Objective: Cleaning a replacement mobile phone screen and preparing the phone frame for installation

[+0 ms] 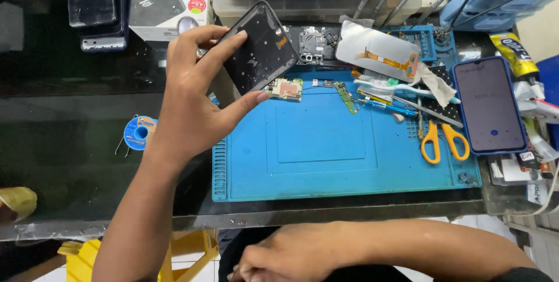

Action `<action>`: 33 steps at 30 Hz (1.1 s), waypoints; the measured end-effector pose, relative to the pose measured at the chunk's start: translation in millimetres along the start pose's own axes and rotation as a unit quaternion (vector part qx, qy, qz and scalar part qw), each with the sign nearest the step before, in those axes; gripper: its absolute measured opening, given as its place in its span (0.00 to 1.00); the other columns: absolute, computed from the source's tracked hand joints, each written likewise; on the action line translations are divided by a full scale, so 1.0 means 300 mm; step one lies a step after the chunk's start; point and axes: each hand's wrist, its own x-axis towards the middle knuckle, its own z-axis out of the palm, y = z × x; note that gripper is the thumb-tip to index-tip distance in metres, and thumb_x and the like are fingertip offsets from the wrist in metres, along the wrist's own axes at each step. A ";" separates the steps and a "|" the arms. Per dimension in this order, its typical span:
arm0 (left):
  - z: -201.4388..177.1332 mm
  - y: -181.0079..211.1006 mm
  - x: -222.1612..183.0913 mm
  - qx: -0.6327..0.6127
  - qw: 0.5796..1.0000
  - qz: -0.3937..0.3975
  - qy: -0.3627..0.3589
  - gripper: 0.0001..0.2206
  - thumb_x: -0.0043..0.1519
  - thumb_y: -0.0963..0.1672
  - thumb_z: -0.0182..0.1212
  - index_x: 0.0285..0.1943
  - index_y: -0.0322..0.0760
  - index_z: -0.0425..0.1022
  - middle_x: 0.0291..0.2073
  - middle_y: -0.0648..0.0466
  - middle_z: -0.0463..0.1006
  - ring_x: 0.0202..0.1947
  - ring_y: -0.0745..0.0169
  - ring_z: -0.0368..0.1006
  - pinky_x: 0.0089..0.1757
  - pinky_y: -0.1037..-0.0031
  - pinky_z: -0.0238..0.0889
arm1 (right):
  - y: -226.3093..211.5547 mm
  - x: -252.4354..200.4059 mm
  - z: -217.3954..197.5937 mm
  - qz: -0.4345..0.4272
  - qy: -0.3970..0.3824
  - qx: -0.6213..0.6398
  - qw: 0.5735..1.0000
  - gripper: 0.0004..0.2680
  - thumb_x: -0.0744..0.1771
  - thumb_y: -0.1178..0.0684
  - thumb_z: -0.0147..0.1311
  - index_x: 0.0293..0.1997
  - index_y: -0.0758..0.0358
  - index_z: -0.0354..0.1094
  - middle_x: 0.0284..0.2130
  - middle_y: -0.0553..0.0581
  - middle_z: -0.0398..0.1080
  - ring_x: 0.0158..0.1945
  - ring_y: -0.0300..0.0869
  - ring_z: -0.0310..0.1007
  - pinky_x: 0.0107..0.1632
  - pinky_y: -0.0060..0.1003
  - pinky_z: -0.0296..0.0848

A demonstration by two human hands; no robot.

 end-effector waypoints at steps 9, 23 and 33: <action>0.007 0.016 -0.015 -0.011 1.000 -0.008 0.002 0.30 0.63 0.49 0.76 0.71 0.37 0.66 0.63 0.41 0.63 0.63 0.40 0.62 0.62 0.52 0.61 | 0.088 -0.134 -0.062 -0.075 0.174 -0.155 0.970 0.05 0.70 0.55 0.50 0.46 0.60 0.58 0.60 0.79 0.67 0.71 0.71 0.59 0.60 0.62 0.72; 0.116 -0.014 0.006 0.035 0.999 0.014 -0.029 0.31 0.60 0.51 0.77 0.69 0.37 0.70 0.61 0.40 0.65 0.61 0.39 0.63 0.59 0.50 0.57 | 0.188 -0.122 -0.028 0.059 0.425 -0.284 0.857 0.12 0.69 0.60 0.43 0.58 0.68 0.47 0.74 0.80 0.38 0.78 0.69 0.32 0.76 0.66 0.32; 0.187 -0.043 0.016 0.022 0.998 0.032 -0.039 0.31 0.60 0.52 0.77 0.68 0.35 0.70 0.59 0.38 0.65 0.59 0.37 0.64 0.58 0.48 0.60 | 0.161 0.008 0.047 0.052 0.273 -0.267 0.923 0.07 0.61 0.63 0.51 0.37 0.64 0.73 0.69 0.94 0.39 0.73 0.80 0.41 0.72 0.71 0.36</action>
